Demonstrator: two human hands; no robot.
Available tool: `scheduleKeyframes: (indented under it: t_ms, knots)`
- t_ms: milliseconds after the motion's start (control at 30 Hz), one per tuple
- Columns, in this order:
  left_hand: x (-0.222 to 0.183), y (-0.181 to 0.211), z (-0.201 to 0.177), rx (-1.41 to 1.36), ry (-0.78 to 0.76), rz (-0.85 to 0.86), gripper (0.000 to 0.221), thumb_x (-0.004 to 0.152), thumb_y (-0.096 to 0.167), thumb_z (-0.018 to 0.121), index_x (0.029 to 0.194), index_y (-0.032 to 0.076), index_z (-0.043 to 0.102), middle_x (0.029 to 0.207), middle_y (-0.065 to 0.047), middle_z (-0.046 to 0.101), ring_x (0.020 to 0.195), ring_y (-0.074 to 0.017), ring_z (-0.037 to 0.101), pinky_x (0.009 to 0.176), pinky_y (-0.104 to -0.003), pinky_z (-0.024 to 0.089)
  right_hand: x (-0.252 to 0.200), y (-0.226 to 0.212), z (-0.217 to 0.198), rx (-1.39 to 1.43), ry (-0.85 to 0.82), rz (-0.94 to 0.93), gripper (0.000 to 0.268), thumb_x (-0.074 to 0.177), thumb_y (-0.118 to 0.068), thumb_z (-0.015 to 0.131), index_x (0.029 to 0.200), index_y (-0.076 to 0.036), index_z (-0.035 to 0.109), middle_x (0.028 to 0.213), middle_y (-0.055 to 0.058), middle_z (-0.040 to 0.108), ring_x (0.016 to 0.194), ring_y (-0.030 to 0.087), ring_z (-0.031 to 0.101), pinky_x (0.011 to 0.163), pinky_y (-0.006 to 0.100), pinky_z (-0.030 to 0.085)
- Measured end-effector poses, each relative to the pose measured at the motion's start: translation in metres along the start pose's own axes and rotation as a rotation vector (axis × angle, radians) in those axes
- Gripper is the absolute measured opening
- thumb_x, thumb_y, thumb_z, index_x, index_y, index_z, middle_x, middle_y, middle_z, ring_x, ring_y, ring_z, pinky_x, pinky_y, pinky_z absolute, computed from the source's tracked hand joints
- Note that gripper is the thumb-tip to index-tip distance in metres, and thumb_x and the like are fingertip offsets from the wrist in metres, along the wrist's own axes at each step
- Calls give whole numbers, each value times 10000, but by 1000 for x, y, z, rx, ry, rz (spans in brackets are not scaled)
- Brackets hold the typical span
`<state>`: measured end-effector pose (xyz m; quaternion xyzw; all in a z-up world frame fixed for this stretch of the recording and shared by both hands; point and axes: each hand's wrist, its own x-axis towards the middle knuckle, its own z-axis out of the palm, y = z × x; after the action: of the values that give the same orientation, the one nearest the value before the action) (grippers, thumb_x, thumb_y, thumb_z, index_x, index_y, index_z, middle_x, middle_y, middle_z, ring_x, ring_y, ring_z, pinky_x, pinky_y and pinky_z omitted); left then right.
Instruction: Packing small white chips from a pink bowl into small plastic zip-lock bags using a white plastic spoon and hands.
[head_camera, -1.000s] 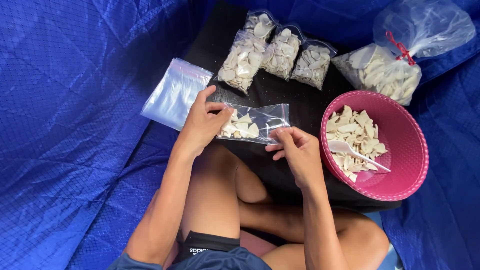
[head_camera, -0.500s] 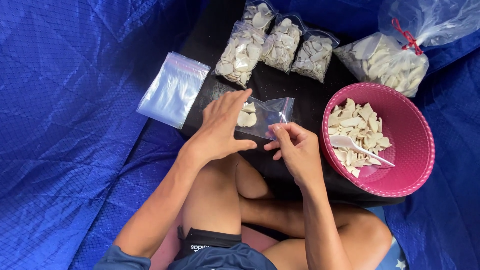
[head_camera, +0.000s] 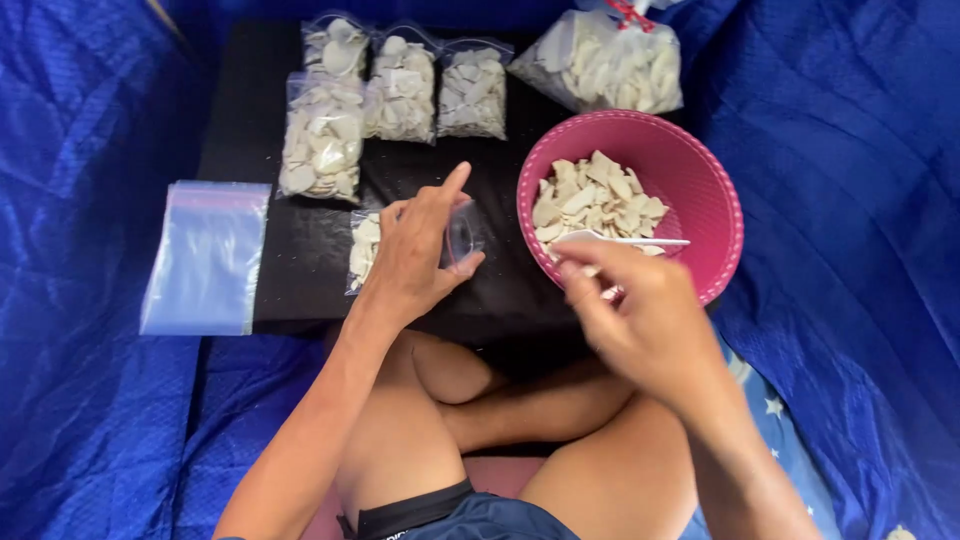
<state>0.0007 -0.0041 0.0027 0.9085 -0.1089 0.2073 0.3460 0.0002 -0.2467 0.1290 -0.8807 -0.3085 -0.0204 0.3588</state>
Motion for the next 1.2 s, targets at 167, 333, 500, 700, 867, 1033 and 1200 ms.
scheduleKeyframes:
  t_ms: [167, 333, 500, 700, 867, 1033, 1200]
  knots:
    - [14, 1, 26, 105, 196, 71, 970, 812, 161, 868, 1608, 147, 314, 1262, -45, 590, 1177, -208, 576, 1060, -443, 298, 21, 76, -25, -490, -175, 135, 234, 937, -200, 650, 1119, -98, 758, 1002, 156, 746, 961, 448, 677, 826, 568, 540]
    - [14, 0, 32, 177, 257, 89, 950, 831, 198, 872, 1601, 130, 321, 1278, -59, 595, 1161, -213, 569, 1040, -456, 285, 30, 107, -12, -669, -408, 229, 227, 895, -276, 680, 1076, -160, 750, 1003, 69, 758, 1034, 386, 673, 864, 531, 528]
    - [13, 0, 34, 196, 248, 110, 909, 841, 223, 853, 1589, 127, 346, 1269, -49, 599, 1160, -196, 573, 1031, -450, 275, 40, 116, -10, -662, -567, 266, 182, 890, -276, 683, 1049, -201, 733, 949, 33, 770, 998, 337, 720, 844, 497, 511]
    - [13, -2, 35, 216, 262, 120, 855, 877, 262, 836, 1579, 120, 368, 1272, -47, 609, 1150, -191, 579, 1023, -444, 267, 53, 89, -64, -515, -302, 178, 154, 951, -179, 595, 1025, -75, 680, 920, 224, 724, 953, 485, 686, 787, 616, 552]
    - [14, 1, 33, 219, 258, 129, 831, 882, 272, 828, 1563, 100, 383, 1268, -52, 614, 1134, -196, 589, 1017, -444, 276, 55, 135, -52, -796, -100, -27, 140, 964, -88, 565, 1017, -157, 675, 812, 53, 679, 780, 314, 719, 640, 424, 580]
    - [16, 1, 34, 240, 264, 122, 815, 887, 266, 825, 1554, 85, 394, 1262, -49, 615, 1120, -189, 596, 1014, -434, 279, 44, 110, -69, -778, -278, -111, 228, 792, -12, 561, 904, -152, 703, 813, 77, 695, 859, 362, 702, 683, 474, 565]
    - [16, 1, 37, 227, 289, 163, 841, 866, 265, 843, 1561, 91, 401, 1262, -58, 631, 1129, -190, 606, 1011, -431, 265, 55, 176, -59, -1083, 57, -224, 223, 928, -112, 565, 998, -273, 703, 796, -53, 641, 758, 186, 676, 595, 310, 528]
